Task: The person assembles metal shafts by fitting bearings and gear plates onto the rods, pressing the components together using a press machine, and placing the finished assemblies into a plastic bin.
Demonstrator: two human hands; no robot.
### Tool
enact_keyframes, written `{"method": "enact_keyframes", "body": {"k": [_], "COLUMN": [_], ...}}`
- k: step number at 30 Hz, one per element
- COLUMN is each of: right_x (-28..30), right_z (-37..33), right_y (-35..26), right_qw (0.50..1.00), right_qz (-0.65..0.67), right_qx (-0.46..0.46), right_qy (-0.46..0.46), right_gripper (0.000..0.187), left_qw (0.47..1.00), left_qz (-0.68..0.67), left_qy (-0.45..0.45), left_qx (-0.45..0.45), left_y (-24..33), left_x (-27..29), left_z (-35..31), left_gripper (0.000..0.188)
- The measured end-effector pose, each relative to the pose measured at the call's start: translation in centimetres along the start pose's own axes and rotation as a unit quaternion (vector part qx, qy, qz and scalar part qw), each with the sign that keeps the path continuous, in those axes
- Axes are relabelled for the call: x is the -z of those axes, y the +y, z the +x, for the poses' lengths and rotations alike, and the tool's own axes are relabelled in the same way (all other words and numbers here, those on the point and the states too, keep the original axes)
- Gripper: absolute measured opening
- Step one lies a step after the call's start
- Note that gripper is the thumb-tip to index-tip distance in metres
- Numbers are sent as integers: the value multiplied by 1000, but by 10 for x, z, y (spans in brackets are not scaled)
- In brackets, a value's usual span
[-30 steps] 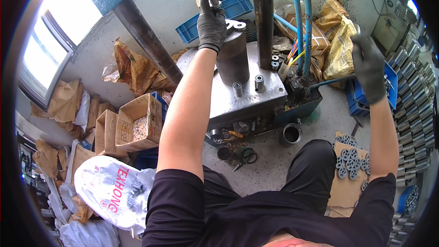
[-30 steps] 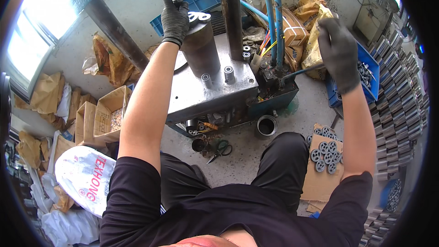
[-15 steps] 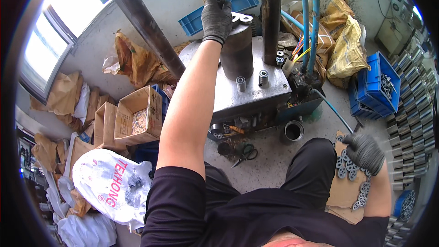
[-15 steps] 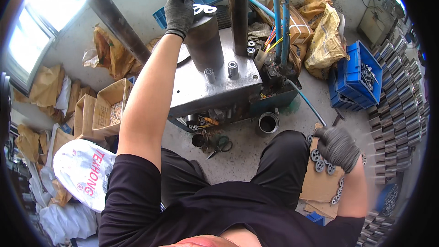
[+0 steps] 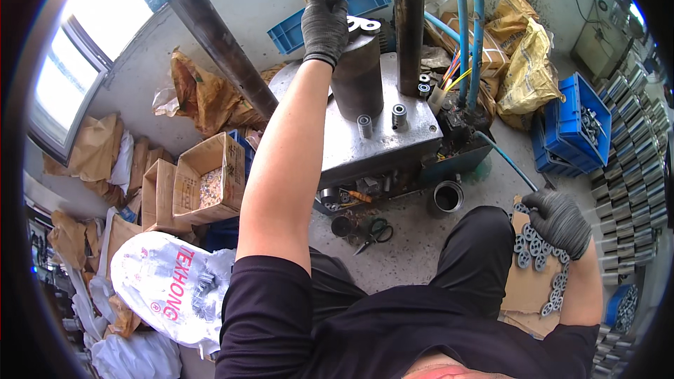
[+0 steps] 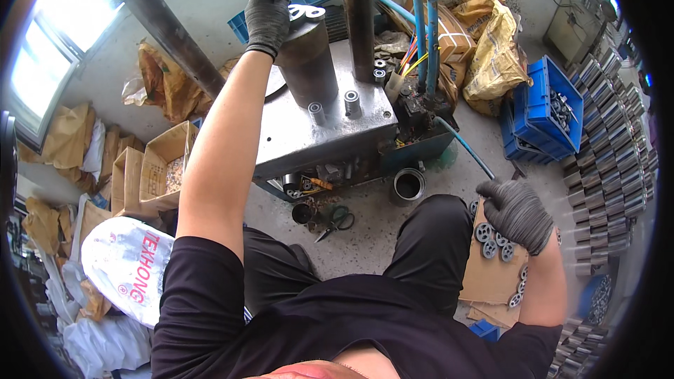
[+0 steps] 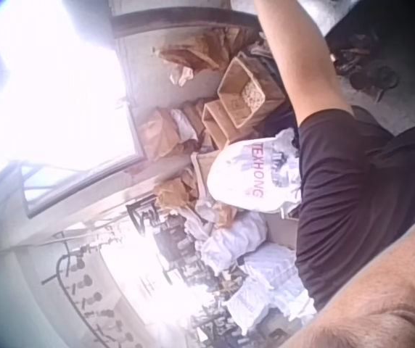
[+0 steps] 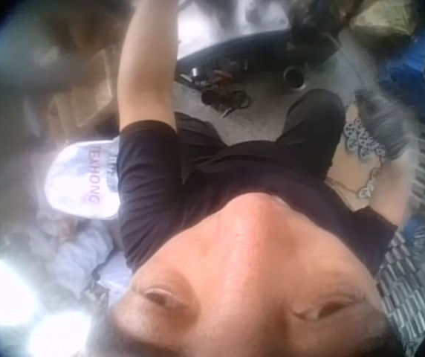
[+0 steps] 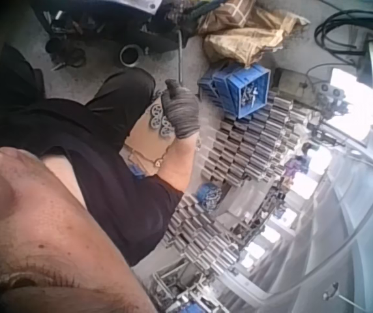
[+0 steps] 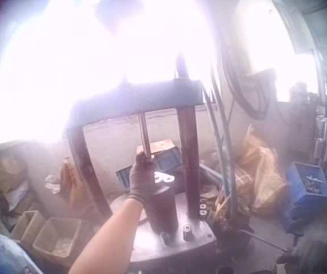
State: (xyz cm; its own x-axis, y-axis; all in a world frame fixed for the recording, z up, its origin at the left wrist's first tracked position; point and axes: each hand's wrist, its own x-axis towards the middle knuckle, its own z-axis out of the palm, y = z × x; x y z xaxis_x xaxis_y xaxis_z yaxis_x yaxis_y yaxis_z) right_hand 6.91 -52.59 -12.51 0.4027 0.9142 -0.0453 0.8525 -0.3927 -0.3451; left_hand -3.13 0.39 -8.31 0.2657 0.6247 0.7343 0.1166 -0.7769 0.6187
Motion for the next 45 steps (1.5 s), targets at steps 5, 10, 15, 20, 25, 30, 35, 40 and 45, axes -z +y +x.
{"method": "enact_keyframes", "body": {"k": [5,10,15,20,25,30,35,40,45], "right_x": [-2,24,87,95,61,-4,-16,-4,-8], "right_z": [-2,44,152,183,97,-3,-14,-1,-2], "right_y": [1,-3,6,13,14,9,9,5,7], "right_qw": [998,960,846,872,946,1000,994,999,999], "right_qz": [-7,43,-107,-96,-50,-13,-16,14,42], "right_qx": [-17,75,184,114,72,-2,-9,-23,-1], "right_qy": [-53,264,489,466,311,5,-107,-20,33], "right_gripper": [26,21,22,27,30,24,24,26,25], "left_qw": [1000,999,996,996,967,940,947,937,940], "left_qz": [23,-2,-44,-53,-235,-319,-298,-317,-315], "left_qy": [-3,-28,-49,-38,-21,-17,-30,-45,-46], "left_qx": [8,17,57,54,97,122,119,139,127], "left_y": [-6,2,12,2,-13,-22,-25,-25,-24], "left_x": [-2,3,7,5,0,0,-1,0,1], "left_z": [1,2,1,4,7,12,12,12,12], "left_gripper": [39,47,54,54,37,28,30,29,29]}}
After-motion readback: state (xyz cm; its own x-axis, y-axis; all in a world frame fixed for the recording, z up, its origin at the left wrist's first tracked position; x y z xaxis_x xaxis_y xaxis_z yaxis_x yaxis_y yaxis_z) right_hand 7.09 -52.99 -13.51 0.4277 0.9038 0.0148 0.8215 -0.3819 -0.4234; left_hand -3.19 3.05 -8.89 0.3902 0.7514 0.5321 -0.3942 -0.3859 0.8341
